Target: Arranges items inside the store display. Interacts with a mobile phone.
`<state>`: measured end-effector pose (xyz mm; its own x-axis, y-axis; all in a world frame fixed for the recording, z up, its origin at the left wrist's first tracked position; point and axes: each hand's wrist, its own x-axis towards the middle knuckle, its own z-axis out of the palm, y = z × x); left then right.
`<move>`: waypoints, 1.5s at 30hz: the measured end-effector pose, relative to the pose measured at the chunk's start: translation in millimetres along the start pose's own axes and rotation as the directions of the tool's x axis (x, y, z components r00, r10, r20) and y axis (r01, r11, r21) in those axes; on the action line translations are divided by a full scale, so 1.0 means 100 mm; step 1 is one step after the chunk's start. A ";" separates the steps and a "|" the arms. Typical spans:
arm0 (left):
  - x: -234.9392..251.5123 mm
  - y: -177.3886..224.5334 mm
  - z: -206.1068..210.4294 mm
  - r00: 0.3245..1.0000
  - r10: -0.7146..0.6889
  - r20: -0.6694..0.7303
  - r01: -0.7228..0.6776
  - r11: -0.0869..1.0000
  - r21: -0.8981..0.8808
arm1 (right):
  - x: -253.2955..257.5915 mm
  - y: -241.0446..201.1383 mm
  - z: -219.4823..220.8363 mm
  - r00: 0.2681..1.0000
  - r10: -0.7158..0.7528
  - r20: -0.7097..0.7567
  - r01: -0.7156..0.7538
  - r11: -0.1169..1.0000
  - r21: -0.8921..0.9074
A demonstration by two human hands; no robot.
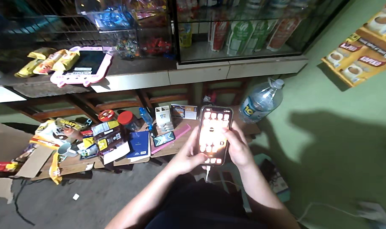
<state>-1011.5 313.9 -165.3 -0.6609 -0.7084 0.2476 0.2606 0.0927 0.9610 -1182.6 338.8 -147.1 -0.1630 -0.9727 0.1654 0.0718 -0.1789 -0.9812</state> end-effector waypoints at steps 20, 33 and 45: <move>-0.07 -0.02 -0.04 0.999 0.004 -0.041 -0.002 1.000 0.031 | -0.18 0.09 -0.14 0.953 0.134 0.272 -0.153 0.987 0.048; -0.08 -0.04 -0.02 0.999 0.026 -0.042 -0.026 1.000 -0.015 | -0.20 0.12 -0.13 0.909 0.128 0.397 -0.239 0.940 0.245; -0.08 0.00 -0.06 0.999 0.029 -0.027 -0.030 0.998 -0.060 | -0.16 0.13 -0.11 0.896 0.053 0.441 -0.230 0.905 0.359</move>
<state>-1001.9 315.6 -168.5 -0.6336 -0.7245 0.2714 0.3220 0.0721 0.9440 -1189.6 353.7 -163.9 0.2916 -0.9463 0.1398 0.4554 0.0088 -0.8903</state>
